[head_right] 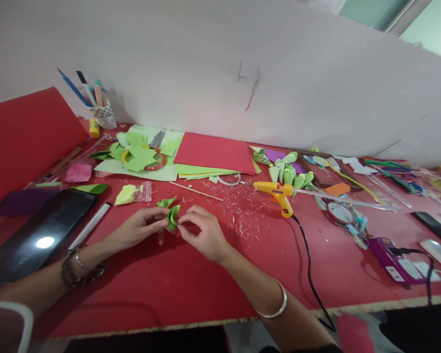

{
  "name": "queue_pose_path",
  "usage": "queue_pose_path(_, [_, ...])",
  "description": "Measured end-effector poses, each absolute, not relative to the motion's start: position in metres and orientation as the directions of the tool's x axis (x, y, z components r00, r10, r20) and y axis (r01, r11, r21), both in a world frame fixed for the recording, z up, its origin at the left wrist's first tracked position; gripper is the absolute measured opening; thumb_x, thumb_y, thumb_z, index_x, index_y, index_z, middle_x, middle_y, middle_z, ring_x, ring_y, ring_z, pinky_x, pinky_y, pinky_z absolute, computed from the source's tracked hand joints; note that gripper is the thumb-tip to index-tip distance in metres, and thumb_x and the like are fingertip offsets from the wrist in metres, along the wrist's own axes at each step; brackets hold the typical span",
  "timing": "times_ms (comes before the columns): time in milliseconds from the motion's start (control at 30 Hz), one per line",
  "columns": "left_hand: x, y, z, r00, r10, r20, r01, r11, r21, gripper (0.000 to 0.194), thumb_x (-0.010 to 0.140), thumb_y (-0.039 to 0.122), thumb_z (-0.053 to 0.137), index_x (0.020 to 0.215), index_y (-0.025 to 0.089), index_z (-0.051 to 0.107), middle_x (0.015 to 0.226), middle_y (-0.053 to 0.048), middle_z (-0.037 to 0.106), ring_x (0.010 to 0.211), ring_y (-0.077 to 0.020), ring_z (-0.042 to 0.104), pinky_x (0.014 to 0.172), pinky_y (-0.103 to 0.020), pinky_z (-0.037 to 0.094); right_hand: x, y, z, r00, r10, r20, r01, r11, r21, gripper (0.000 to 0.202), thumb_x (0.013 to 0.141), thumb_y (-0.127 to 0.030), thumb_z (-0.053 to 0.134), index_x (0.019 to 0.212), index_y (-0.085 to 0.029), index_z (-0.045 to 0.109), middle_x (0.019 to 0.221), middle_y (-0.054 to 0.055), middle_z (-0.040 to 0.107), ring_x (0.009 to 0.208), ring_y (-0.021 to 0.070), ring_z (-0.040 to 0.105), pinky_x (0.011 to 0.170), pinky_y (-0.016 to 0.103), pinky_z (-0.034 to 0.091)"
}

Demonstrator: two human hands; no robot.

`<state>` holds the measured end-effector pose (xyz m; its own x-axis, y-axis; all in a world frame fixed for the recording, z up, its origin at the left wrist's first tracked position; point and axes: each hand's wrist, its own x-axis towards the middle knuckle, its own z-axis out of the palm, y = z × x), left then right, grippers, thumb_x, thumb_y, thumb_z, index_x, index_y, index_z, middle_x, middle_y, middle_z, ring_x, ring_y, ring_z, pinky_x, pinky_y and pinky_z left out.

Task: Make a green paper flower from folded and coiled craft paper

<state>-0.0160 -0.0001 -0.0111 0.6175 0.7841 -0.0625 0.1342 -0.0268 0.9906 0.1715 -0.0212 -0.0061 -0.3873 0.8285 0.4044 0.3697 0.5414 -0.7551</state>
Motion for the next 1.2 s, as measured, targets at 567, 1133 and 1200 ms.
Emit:
queue_pose_path(567, [-0.022, 0.007, -0.016, 0.556, 0.800, 0.225, 0.473, -0.527, 0.706, 0.025, 0.086, 0.023, 0.033, 0.089, 0.016, 0.057, 0.083, -0.003, 0.061, 0.077, -0.0131, 0.056, 0.069, -0.023, 0.042, 0.175, -0.017, -0.010, -0.381, 0.839, 0.388, 0.476, 0.538, -0.696, 0.009, 0.072, -0.012, 0.049, 0.076, -0.019, 0.053, 0.078, 0.001, 0.047, 0.071, 0.0108, 0.048, 0.065, 0.022, 0.040])
queue_pose_path(1133, [-0.024, 0.006, -0.009, 0.294, 0.917, 0.268, 0.635, -0.398, 0.662, 0.016, 0.078, 0.028, 0.049, 0.083, 0.019, 0.062, 0.083, -0.002, 0.065, 0.073, -0.0146, 0.057, 0.065, -0.025, 0.043, 0.179, -0.013, -0.009, -0.360, 0.867, 0.344, 0.531, 0.493, -0.689, 0.009, 0.070, -0.014, 0.050, 0.076, -0.020, 0.051, 0.080, 0.002, 0.046, 0.073, 0.0128, 0.048, 0.067, 0.026, 0.041])
queue_pose_path(1200, [-0.023, 0.004, -0.011, 0.318, 0.919, 0.233, 0.650, -0.391, 0.652, 0.014, 0.076, 0.025, 0.050, 0.083, 0.020, 0.061, 0.084, -0.001, 0.066, 0.073, -0.0142, 0.058, 0.066, -0.024, 0.043, 0.178, -0.014, -0.007, -0.363, 0.870, 0.333, 0.532, 0.487, -0.692, 0.008, 0.071, -0.018, 0.051, 0.079, -0.020, 0.051, 0.081, 0.002, 0.046, 0.074, 0.0128, 0.048, 0.067, 0.026, 0.041])
